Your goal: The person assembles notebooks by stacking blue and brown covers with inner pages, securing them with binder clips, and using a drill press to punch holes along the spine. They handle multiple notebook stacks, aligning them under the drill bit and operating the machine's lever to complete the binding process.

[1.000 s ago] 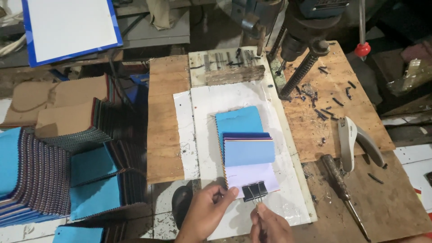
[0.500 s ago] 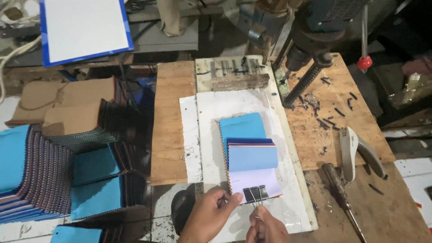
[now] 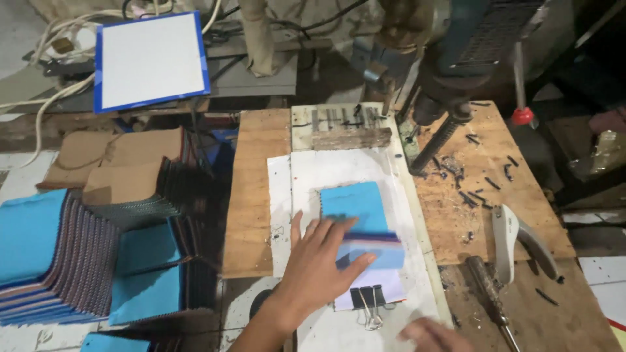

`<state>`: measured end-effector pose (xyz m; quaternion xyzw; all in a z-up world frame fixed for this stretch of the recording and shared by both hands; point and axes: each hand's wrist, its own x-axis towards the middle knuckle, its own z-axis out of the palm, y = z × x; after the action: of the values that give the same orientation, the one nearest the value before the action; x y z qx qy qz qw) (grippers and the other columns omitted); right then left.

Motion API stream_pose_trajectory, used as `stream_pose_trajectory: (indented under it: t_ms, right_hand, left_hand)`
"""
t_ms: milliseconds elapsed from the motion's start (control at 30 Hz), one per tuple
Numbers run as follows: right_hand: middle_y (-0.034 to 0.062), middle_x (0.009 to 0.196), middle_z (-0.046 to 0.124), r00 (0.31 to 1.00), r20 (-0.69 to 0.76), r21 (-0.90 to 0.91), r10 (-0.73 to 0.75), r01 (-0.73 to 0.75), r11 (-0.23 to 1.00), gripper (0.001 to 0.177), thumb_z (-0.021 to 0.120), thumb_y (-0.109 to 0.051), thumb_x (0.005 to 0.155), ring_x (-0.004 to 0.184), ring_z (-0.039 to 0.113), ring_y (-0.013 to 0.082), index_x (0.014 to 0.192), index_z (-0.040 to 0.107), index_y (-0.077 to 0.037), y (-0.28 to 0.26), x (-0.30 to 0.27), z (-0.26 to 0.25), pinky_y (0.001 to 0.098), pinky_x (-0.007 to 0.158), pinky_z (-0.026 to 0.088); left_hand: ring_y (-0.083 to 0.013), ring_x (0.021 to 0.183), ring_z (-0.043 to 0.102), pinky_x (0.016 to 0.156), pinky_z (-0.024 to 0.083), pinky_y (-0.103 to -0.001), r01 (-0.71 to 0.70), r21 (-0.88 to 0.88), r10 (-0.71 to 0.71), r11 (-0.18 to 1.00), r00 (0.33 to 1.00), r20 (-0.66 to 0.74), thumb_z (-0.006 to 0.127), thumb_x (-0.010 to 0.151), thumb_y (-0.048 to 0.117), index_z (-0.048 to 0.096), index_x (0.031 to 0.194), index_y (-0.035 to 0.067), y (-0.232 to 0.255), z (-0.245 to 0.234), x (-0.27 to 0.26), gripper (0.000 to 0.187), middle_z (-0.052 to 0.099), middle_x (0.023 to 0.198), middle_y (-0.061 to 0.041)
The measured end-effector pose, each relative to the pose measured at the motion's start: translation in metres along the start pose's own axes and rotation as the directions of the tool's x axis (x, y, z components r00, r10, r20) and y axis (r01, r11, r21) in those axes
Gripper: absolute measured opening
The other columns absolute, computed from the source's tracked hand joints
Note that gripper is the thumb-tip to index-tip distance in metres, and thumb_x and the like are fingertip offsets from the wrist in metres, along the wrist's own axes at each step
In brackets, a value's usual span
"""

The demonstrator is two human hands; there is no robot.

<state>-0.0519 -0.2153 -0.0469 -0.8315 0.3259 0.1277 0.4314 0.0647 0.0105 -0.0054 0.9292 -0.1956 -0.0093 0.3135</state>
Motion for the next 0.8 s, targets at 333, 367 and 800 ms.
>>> stream_pose_trajectory:
  t_ms: [333, 367, 800]
  right_hand:
    - [0.0146, 0.108, 0.077, 0.700, -0.309, -0.637, -0.644, 0.351, 0.686, 0.024, 0.068, -0.019, 0.099, 0.093, 0.073, 0.0325, 0.120, 0.074, -0.010, 0.006, 0.119, -0.118, 0.0468, 0.078, 0.061]
    - [0.0203, 0.113, 0.074, 0.488, -0.335, -0.746, -0.806, 0.384, 0.543, 0.025, 0.072, -0.012, 0.097, 0.103, 0.069, 0.0439, 0.121, 0.077, -0.006, 0.016, 0.141, -0.122, 0.0538, 0.088, 0.055]
    - [0.0228, 0.125, 0.066, 0.777, -0.300, -0.578, -0.553, 0.314, 0.754, 0.056, 0.073, -0.029, 0.077, 0.120, 0.064, 0.0384, 0.133, 0.073, -0.024, 0.045, 0.227, -0.136, 0.0447, 0.111, 0.046]
  left_hand:
    - [-0.0199, 0.097, 0.070, 0.105, 0.037, -0.043, -0.070, -0.365, -0.012, 0.928, 0.975, -0.220, 0.050, 0.104, 0.039, 0.077, 0.113, 0.017, -0.002, 0.014, -0.022, 0.036, 0.078, 0.103, -0.001]
    - [-0.0249, 0.109, 0.066, 0.095, 0.048, -0.040, -0.169, -0.286, 0.041, 0.943, 0.913, -0.406, 0.054, 0.105, 0.031, 0.074, 0.115, 0.014, -0.008, 0.019, -0.016, 0.028, 0.074, 0.113, -0.006]
    - [-0.0256, 0.123, 0.064, 0.108, 0.044, -0.037, 0.037, -0.392, -0.159, 0.919, 0.946, -0.284, 0.047, 0.104, 0.038, 0.068, 0.128, 0.013, -0.090, 0.062, 0.068, 0.040, 0.072, 0.129, -0.008]
